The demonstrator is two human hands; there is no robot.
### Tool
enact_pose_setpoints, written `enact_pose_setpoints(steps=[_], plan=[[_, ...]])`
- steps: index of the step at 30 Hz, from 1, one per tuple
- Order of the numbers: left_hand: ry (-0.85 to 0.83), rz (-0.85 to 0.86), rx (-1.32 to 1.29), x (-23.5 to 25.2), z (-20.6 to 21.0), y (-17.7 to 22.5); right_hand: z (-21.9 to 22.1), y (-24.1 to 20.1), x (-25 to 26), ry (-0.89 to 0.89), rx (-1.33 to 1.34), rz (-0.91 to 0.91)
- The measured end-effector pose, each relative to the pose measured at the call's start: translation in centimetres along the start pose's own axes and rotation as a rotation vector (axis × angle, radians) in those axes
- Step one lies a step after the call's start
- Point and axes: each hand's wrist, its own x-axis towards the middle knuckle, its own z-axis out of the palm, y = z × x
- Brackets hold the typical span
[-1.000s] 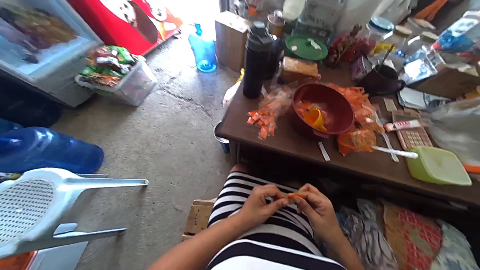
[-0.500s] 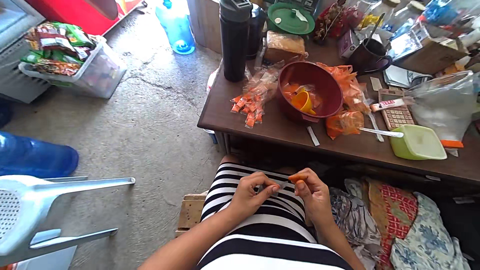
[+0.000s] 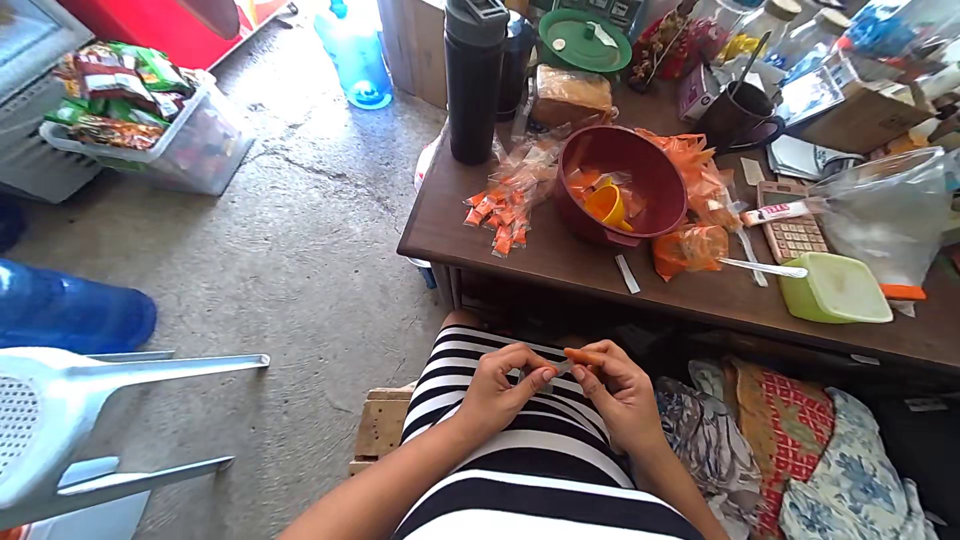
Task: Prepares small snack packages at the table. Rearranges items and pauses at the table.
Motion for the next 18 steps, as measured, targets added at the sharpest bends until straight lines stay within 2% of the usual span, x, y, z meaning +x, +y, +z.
enact_pose_setpoints(steps=[5, 12, 18], plan=[[0.0, 0.003, -0.006, -0.06, 0.08, 0.0, -0.19, -0.05, -0.04, -0.069, -0.013, -0.039], [0.008, 0.011, 0.005, -0.15, 0.09, 0.0, 0.06, -0.2, -0.24, 0.05, -0.01, -0.009], [-0.005, 0.021, 0.013, -0.13, 0.19, 0.04, -0.05, -0.14, -0.42, 0.067, -0.042, -0.029]])
